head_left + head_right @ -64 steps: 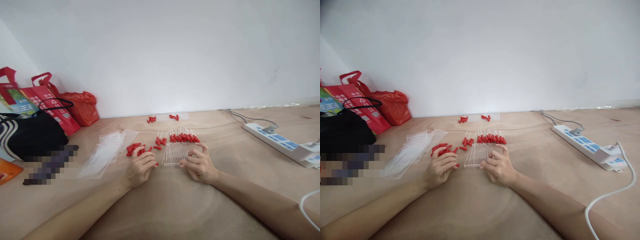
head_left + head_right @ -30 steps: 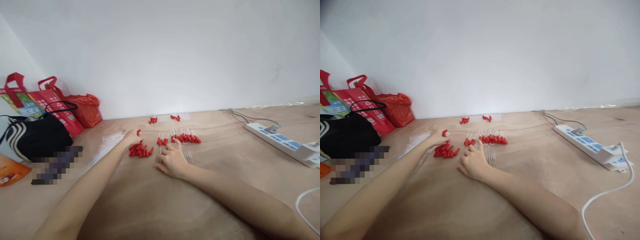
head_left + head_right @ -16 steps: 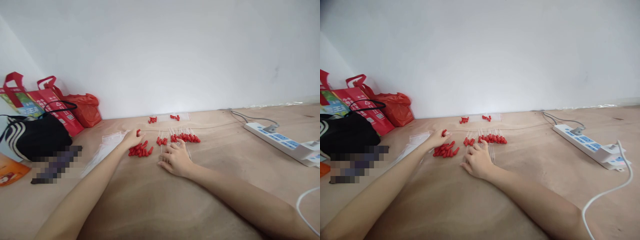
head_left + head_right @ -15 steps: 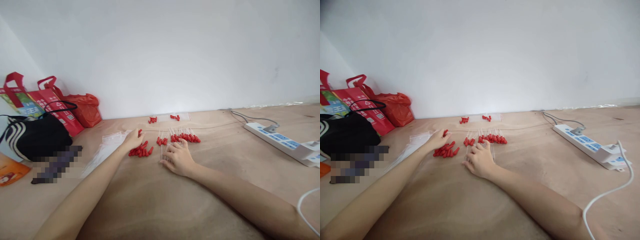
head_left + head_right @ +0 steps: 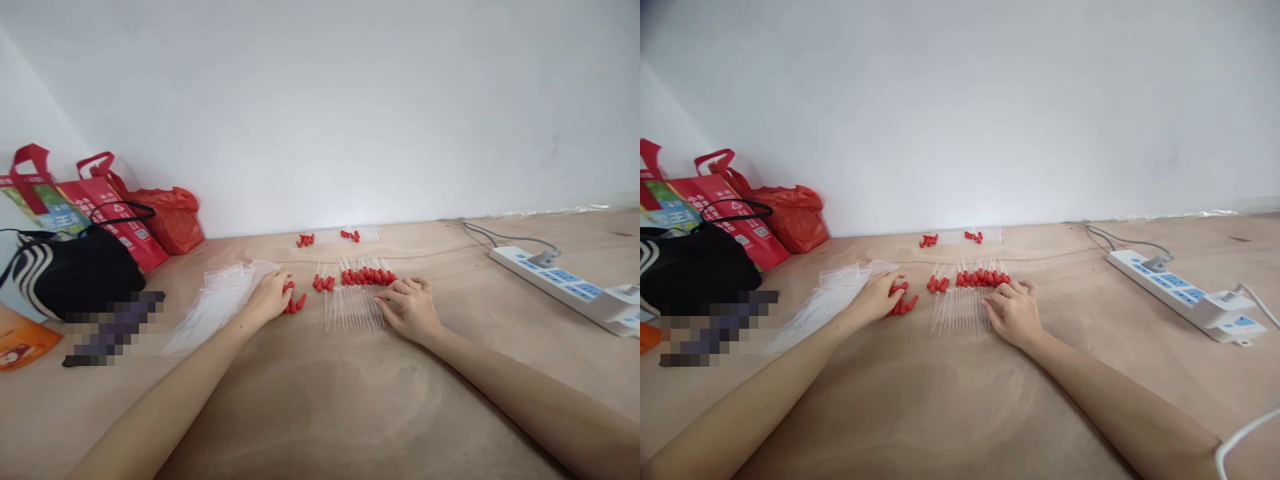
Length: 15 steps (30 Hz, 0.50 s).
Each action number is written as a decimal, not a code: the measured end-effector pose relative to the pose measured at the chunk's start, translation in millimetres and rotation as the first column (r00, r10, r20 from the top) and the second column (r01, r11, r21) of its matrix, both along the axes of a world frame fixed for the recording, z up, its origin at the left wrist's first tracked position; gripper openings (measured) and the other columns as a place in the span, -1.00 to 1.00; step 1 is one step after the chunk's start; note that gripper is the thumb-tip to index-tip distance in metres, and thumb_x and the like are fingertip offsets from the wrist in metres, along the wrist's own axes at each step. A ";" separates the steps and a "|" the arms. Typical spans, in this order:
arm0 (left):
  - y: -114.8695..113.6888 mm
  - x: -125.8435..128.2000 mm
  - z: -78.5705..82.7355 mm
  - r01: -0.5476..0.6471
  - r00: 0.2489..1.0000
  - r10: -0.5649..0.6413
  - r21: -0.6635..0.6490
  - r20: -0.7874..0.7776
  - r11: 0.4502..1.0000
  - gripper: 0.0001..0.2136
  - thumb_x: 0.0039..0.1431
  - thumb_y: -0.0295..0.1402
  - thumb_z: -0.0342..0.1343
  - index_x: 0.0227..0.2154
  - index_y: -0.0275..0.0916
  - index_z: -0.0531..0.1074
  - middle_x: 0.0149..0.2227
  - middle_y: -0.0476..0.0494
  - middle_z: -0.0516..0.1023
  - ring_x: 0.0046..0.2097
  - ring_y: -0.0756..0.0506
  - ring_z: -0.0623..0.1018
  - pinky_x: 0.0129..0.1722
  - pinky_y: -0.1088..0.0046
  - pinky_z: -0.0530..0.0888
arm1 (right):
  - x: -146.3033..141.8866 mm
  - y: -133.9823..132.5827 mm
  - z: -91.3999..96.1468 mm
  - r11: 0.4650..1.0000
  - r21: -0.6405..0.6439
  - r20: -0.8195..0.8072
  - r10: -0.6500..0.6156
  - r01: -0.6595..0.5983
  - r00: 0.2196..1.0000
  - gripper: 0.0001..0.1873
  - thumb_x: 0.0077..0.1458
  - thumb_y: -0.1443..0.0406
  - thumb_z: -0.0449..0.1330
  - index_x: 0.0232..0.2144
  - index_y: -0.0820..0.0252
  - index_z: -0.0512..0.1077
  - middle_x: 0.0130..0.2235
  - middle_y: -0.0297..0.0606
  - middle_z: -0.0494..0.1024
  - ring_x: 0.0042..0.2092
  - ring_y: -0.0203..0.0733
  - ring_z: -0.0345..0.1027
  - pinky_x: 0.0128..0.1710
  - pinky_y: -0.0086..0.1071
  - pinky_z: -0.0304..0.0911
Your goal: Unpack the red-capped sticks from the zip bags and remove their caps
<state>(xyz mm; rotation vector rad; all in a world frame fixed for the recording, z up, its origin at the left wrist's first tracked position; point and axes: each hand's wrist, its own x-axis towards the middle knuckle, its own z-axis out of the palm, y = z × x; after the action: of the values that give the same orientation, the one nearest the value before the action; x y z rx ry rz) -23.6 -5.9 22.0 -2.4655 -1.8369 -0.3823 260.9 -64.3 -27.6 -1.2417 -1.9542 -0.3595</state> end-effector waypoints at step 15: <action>45.1 52.1 9.6 -0.194 0.980 0.201 -0.298 -0.008 0.934 -0.66 -0.14 0.00 0.02 -0.65 -0.19 0.46 -0.62 -0.12 0.46 -0.42 -0.19 0.47 -0.38 0.33 0.31 | 0.0 5.9 -3.5 0.981 -0.136 -0.091 -0.154 0.141 0.984 -0.79 0.02 0.21 0.06 -0.51 0.07 0.46 -0.52 -0.37 0.46 -0.38 -0.26 0.24 -0.18 -0.22 -0.14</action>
<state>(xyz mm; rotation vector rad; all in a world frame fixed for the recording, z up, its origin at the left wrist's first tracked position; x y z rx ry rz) 28.5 39.2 31.6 -2.4217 -2.2780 -0.1298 260.9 -58.4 -31.0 -1.4652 -1.8285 -0.2417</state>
